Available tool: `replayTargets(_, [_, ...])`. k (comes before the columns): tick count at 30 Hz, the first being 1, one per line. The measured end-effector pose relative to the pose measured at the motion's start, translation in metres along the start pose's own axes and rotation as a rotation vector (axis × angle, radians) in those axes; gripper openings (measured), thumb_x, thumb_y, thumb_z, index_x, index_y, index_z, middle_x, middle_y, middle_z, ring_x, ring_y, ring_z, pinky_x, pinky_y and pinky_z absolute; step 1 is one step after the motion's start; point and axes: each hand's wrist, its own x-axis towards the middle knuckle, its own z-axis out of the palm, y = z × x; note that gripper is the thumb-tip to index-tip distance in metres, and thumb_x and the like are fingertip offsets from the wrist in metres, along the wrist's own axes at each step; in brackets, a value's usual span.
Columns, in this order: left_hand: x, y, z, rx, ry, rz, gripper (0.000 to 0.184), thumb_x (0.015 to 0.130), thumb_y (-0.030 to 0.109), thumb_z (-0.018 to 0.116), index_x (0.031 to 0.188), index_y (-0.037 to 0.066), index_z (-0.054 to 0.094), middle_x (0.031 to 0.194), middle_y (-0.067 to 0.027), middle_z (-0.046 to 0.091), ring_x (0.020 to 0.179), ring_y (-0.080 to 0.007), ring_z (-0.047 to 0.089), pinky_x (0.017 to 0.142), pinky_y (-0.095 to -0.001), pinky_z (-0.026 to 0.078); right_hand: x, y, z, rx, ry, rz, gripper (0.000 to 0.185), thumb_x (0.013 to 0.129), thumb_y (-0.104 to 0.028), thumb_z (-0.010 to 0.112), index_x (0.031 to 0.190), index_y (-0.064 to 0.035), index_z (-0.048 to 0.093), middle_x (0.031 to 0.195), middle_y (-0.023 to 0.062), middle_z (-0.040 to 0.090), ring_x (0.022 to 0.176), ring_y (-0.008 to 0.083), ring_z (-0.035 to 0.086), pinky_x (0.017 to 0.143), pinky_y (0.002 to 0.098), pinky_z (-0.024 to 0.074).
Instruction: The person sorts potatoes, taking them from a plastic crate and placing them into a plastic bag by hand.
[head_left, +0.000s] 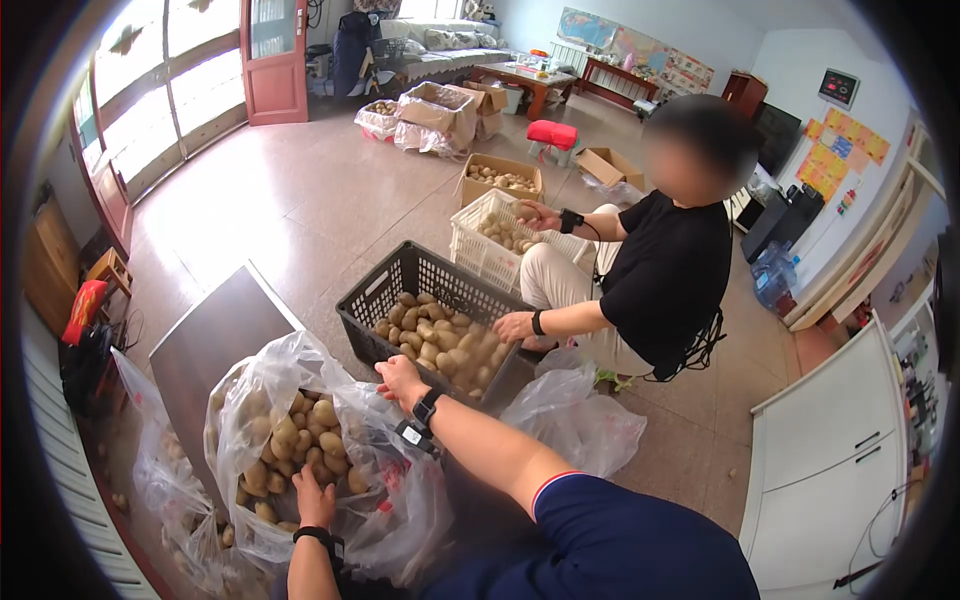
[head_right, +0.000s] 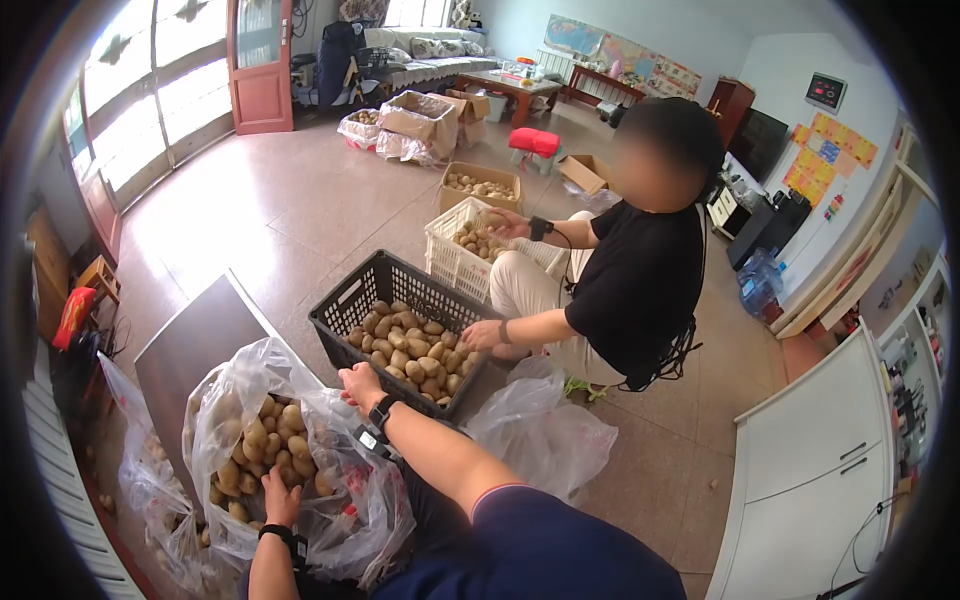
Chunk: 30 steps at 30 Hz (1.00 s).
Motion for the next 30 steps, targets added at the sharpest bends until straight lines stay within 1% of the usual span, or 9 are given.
replayTargets(1, [0.001,0.002,-0.003,0.004,-0.001,-0.004,0.051,0.076,0.005,0.072,0.122,0.004,0.050,0.122,-0.0228,0.044,0.107,-0.0451,0.053,0.092,-0.0480,0.047,-0.003,-0.001,0.001,-0.007,-0.007,-0.001,0.044,0.090,-0.027,0.061,0.121,0.0012,0.050,0.098,0.0117,0.062,0.068,0.0198,0.065,0.051,0.0327,0.0487])
replayTargets(3, [0.002,0.010,-0.007,0.068,-0.140,-0.074,0.054,0.076,0.004,0.071,0.125,0.005,0.049,0.130,-0.0245,0.041,0.113,-0.0454,0.052,0.095,-0.0478,0.046,-0.008,-0.003,0.004,-0.010,-0.007,-0.001,0.042,0.090,-0.027,0.061,0.120,0.0011,0.051,0.098,0.0114,0.062,0.068,0.0198,0.065,0.051,0.0326,0.0487])
replayTargets(7, [0.001,0.019,-0.008,0.103,-0.099,-0.025,0.052,0.076,0.005,0.071,0.124,0.007,0.051,0.139,-0.0259,0.037,0.120,-0.0452,0.050,0.099,-0.0474,0.045,-0.012,-0.006,0.003,-0.039,-0.032,0.003,0.041,0.090,-0.027,0.061,0.119,0.0002,0.053,0.101,0.0111,0.062,0.069,0.0193,0.065,0.052,0.0323,0.0485])
replayTargets(9, [0.002,0.021,-0.009,0.103,-0.176,-0.079,0.048,0.078,0.007,0.070,0.123,0.009,0.053,0.145,-0.0268,0.032,0.124,-0.0452,0.047,0.102,-0.0470,0.044,-0.011,-0.005,0.003,-0.052,-0.051,0.006,0.041,0.090,-0.026,0.061,0.120,0.0001,0.053,0.102,0.0113,0.062,0.070,0.0192,0.065,0.052,0.0323,0.0486])
replayTargets(12, [0.001,0.023,-0.011,0.095,-0.178,-0.078,0.044,0.079,0.008,0.071,0.120,0.011,0.054,0.143,-0.0261,0.035,0.123,-0.0448,0.048,0.101,-0.0471,0.044,-0.010,-0.003,0.003,-0.048,-0.038,0.005,0.042,0.090,-0.026,0.061,0.121,0.0004,0.052,0.103,0.0113,0.062,0.071,0.0193,0.065,0.052,0.0324,0.0489])
replayTargets(19, [0.004,0.018,-0.011,0.120,-0.189,-0.135,0.036,0.080,0.011,0.071,0.113,0.010,0.056,0.141,-0.0237,0.038,0.122,-0.0436,0.049,0.098,-0.0473,0.046,-0.014,-0.006,0.005,-0.088,-0.031,0.006,0.051,0.090,-0.026,0.062,0.131,0.0010,0.047,0.107,0.0133,0.063,0.071,0.0194,0.065,0.054,0.0328,0.0510])
replayTargets(24, [0.001,0.017,-0.003,0.154,-0.116,-0.040,0.033,0.078,0.011,0.071,0.109,0.009,0.057,0.142,-0.0231,0.040,0.123,-0.0419,0.049,0.098,-0.0469,0.045,-0.018,-0.006,0.007,-0.103,-0.033,-0.003,0.054,0.090,-0.026,0.062,0.133,0.0020,0.044,0.107,0.0146,0.063,0.072,0.0194,0.066,0.054,0.0327,0.0516])
replayTargets(28, [0.003,0.017,-0.008,0.174,-0.118,-0.024,0.031,0.077,0.010,0.071,0.106,0.008,0.058,0.144,-0.0222,0.040,0.123,-0.0402,0.049,0.099,-0.0459,0.045,-0.017,-0.005,0.008,-0.111,-0.046,-0.003,0.055,0.091,-0.026,0.061,0.135,0.0014,0.043,0.106,0.0144,0.063,0.071,0.0191,0.066,0.053,0.0325,0.0508])
replayTargets(30, [0.003,0.021,-0.012,0.143,-0.115,-0.004,0.023,0.077,0.010,0.072,0.098,0.007,0.062,0.141,-0.0201,0.044,0.122,-0.0390,0.050,0.098,-0.0451,0.045,-0.017,-0.004,0.008,-0.111,-0.046,-0.006,0.055,0.091,-0.026,0.061,0.135,0.0013,0.043,0.106,0.0142,0.063,0.071,0.0189,0.066,0.053,0.0325,0.0505])
